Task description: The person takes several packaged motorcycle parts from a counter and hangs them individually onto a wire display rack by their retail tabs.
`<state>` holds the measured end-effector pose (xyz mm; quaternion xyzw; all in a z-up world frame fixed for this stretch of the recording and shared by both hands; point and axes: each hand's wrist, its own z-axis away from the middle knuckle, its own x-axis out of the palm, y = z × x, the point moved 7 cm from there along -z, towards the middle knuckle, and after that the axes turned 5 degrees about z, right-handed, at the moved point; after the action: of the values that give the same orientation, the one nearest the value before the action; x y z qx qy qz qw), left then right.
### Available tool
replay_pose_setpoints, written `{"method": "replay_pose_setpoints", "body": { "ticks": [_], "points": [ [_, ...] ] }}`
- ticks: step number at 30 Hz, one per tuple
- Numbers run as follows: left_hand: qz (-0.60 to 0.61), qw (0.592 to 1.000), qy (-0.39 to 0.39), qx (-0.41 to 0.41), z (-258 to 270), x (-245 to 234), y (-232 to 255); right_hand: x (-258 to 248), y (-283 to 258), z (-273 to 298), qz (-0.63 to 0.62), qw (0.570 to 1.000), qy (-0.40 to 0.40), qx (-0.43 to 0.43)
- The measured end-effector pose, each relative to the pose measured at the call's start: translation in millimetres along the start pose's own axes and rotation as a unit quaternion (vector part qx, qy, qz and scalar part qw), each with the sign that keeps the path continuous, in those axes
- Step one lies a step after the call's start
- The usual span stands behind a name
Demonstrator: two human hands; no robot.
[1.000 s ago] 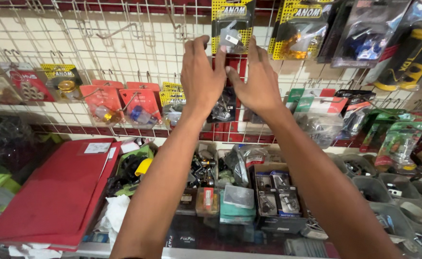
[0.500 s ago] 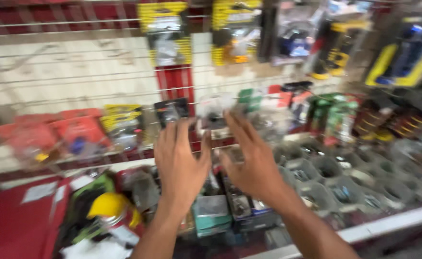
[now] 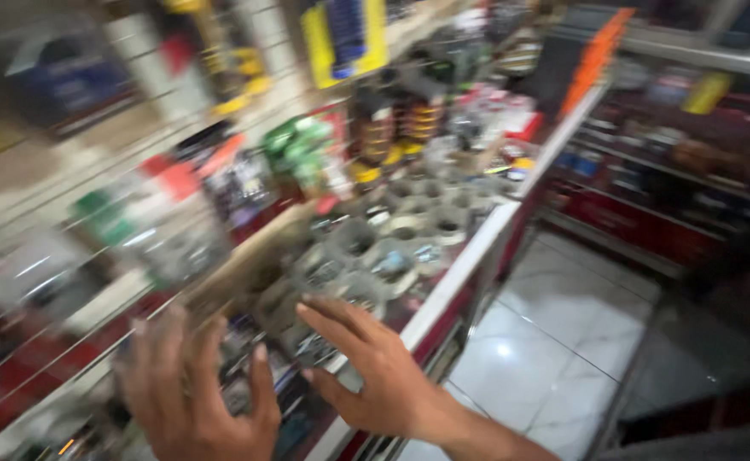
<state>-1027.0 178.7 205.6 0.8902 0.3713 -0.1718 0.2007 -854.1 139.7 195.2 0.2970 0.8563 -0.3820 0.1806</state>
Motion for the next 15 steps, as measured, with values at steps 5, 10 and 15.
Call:
{"method": "replay_pose_setpoints", "body": {
  "ticks": [5, 10, 15],
  "points": [
    [0.093, 0.993, -0.071, 0.003, 35.5, 114.6, 73.1, -60.9, 82.6, 63.7, 0.018, 0.985, 0.000, 0.173],
    [0.205, 0.965, -0.152, 0.061, 64.7, 213.0, 167.0, -141.6, 147.7, 126.2, 0.079, 0.955, 0.049, 0.281],
    [0.306, 0.923, -0.220, 0.083, 84.3, 284.7, 265.0, -220.8, 192.6, 182.9, 0.160, 0.933, 0.116, 0.301]
  ]
}}
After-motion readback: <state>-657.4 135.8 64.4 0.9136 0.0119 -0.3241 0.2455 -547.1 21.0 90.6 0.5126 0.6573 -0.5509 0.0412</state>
